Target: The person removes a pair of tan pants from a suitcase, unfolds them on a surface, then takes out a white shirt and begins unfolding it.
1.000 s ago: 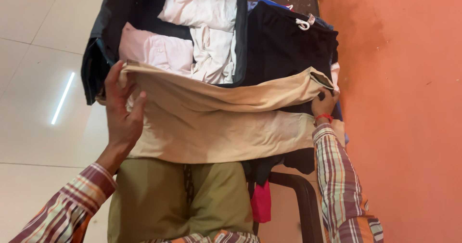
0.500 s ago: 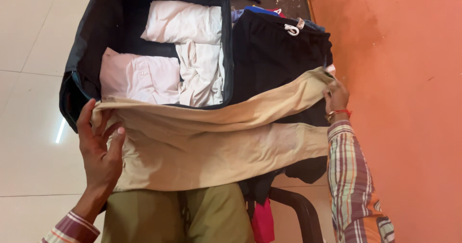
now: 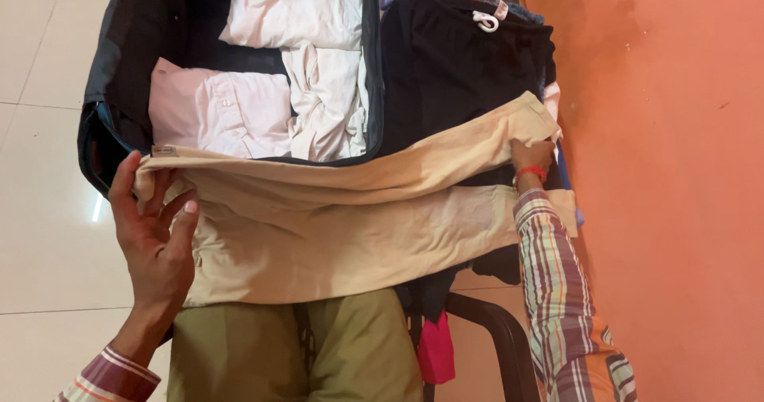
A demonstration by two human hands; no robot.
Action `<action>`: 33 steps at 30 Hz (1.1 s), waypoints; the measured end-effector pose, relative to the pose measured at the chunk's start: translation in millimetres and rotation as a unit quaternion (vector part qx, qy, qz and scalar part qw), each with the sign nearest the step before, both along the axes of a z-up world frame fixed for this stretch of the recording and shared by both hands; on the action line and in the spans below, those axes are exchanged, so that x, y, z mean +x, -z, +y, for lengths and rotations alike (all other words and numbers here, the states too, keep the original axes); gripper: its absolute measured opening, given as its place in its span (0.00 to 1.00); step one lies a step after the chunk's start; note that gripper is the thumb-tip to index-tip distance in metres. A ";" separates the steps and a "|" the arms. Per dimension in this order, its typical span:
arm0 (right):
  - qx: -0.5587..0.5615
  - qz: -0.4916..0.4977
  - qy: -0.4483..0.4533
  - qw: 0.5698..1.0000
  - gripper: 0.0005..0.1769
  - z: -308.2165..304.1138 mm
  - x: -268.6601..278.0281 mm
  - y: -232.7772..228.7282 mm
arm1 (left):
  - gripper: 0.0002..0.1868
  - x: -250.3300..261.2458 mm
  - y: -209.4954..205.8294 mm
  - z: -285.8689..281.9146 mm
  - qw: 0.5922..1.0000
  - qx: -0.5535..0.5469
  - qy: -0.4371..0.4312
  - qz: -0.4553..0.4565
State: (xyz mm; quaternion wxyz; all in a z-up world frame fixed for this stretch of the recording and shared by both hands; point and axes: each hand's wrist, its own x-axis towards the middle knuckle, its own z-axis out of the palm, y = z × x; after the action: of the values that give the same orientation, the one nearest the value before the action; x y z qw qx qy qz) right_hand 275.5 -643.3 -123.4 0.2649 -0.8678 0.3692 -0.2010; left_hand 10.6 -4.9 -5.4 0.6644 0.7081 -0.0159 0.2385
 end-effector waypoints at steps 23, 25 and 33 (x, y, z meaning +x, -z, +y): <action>-0.139 0.035 -0.641 0.754 0.22 271.1 -92.7 -103.7 | 0.38 1.0 -3.1 -1.6 0.997 0.030 0.005 -0.067; -0.109 -0.018 -0.632 0.767 0.13 273.9 -95.9 -109.6 | 0.37 0.3 -3.3 -0.3 0.997 0.037 -0.003 -0.069; -0.071 -0.182 -0.399 0.896 0.03 281.2 -111.9 -124.9 | 0.40 14.1 1.7 -3.3 0.993 0.050 -0.002 -0.109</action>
State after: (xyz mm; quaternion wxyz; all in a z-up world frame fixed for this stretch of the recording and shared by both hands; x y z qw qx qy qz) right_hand 163.7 -362.0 1.6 0.3234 -0.9069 -0.0785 -0.2585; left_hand 24.7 -8.2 -7.0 0.6223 0.7101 -0.0985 0.3145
